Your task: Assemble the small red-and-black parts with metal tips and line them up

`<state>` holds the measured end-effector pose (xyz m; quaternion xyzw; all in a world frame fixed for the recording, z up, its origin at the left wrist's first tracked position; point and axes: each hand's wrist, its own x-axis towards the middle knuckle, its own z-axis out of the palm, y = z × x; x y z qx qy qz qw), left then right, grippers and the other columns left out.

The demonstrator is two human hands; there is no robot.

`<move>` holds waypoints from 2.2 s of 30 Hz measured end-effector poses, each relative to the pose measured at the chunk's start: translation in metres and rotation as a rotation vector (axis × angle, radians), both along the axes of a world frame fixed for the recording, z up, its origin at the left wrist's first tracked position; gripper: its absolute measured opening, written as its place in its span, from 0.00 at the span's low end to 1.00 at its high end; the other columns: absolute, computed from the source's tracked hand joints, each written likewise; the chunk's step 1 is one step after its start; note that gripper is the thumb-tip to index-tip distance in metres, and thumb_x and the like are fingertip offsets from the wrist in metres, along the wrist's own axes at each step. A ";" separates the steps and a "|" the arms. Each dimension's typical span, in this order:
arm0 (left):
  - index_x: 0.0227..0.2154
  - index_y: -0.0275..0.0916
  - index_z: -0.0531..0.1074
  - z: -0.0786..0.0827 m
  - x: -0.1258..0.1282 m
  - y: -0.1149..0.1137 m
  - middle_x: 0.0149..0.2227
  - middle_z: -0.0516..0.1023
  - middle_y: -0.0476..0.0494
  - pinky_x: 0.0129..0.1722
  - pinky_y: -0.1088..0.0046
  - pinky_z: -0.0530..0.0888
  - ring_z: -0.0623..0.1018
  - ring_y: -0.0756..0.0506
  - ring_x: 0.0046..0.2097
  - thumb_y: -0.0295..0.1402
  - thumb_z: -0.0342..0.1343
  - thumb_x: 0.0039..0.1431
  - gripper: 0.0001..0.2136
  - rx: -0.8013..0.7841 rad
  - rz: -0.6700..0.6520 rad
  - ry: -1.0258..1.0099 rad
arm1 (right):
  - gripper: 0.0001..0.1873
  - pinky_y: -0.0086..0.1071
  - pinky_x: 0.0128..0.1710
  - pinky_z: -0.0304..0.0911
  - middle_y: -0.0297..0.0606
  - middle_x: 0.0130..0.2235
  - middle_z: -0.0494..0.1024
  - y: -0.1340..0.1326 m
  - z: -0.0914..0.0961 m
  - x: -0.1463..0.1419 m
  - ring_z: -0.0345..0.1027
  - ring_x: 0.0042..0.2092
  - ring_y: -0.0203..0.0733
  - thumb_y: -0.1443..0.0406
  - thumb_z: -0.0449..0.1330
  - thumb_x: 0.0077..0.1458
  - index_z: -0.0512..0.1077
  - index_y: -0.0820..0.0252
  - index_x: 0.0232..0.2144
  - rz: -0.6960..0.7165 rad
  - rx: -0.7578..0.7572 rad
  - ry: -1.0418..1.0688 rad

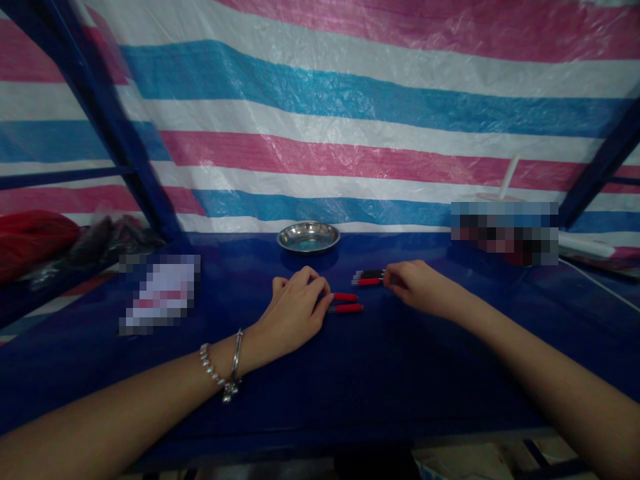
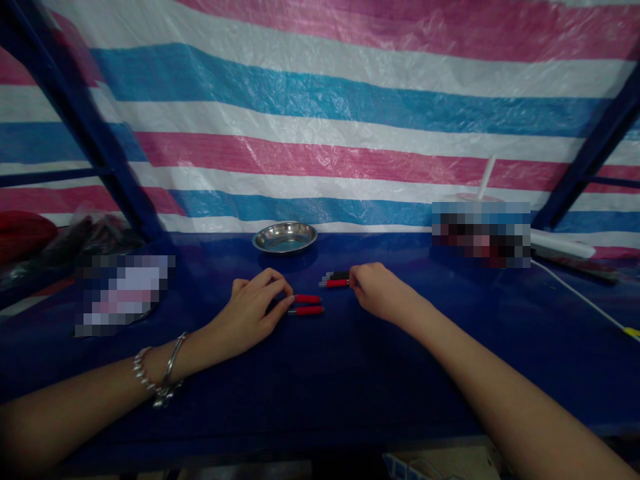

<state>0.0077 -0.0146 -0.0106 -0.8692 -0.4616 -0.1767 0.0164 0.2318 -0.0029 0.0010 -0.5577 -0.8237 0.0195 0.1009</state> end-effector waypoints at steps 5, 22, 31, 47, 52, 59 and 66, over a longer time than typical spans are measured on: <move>0.36 0.39 0.66 -0.004 -0.002 0.001 0.39 0.65 0.46 0.37 0.65 0.57 0.67 0.45 0.42 0.34 0.45 0.58 0.07 0.004 -0.033 -0.014 | 0.10 0.26 0.28 0.53 0.39 0.29 0.73 0.001 -0.002 0.002 0.65 0.29 0.36 0.72 0.51 0.47 0.69 0.61 0.32 -0.037 -0.050 -0.049; 0.36 0.39 0.66 0.004 0.002 -0.006 0.39 0.66 0.45 0.37 0.65 0.56 0.66 0.43 0.41 0.43 0.49 0.54 0.13 0.044 -0.089 -0.002 | 0.21 0.29 0.25 0.50 0.40 0.25 0.72 -0.003 0.009 -0.003 0.65 0.28 0.39 0.55 0.45 0.55 0.68 0.60 0.21 -0.144 0.119 -0.018; 0.36 0.40 0.66 0.005 0.003 -0.008 0.39 0.67 0.46 0.36 0.66 0.56 0.66 0.44 0.39 0.46 0.51 0.52 0.15 0.052 -0.190 0.026 | 0.09 0.29 0.33 0.56 0.38 0.32 0.70 0.001 0.002 -0.001 0.64 0.34 0.38 0.65 0.53 0.50 0.68 0.59 0.35 -0.023 0.252 0.159; 0.37 0.40 0.64 0.008 0.004 -0.011 0.40 0.68 0.46 0.39 0.66 0.56 0.66 0.45 0.40 0.42 0.51 0.53 0.13 0.059 -0.218 -0.024 | 0.12 0.31 0.35 0.55 0.38 0.28 0.71 0.000 0.004 -0.006 0.62 0.33 0.38 0.64 0.48 0.54 0.69 0.61 0.25 0.089 0.225 0.208; 0.25 0.38 0.67 0.013 0.004 -0.013 0.33 0.69 0.48 0.37 0.66 0.55 0.67 0.47 0.37 0.40 0.48 0.57 0.11 0.095 -0.193 -0.083 | 0.13 0.29 0.35 0.56 0.37 0.31 0.72 0.002 0.001 -0.005 0.62 0.34 0.37 0.72 0.50 0.49 0.67 0.60 0.38 0.074 0.248 0.265; 0.23 0.38 0.67 0.008 0.002 -0.010 0.30 0.70 0.50 0.37 0.66 0.54 0.68 0.48 0.35 0.35 0.46 0.59 0.12 0.168 -0.204 -0.083 | 0.21 0.30 0.34 0.55 0.37 0.24 0.69 -0.001 0.006 -0.008 0.62 0.32 0.37 0.56 0.50 0.53 0.67 0.61 0.15 0.086 0.225 0.195; 0.36 0.39 0.64 0.010 0.004 -0.011 0.38 0.70 0.47 0.38 0.67 0.55 0.68 0.47 0.41 0.29 0.46 0.57 0.05 0.153 -0.193 -0.116 | 0.10 0.31 0.36 0.55 0.37 0.29 0.72 0.002 0.003 -0.006 0.61 0.34 0.38 0.64 0.51 0.53 0.71 0.60 0.27 0.104 0.249 0.218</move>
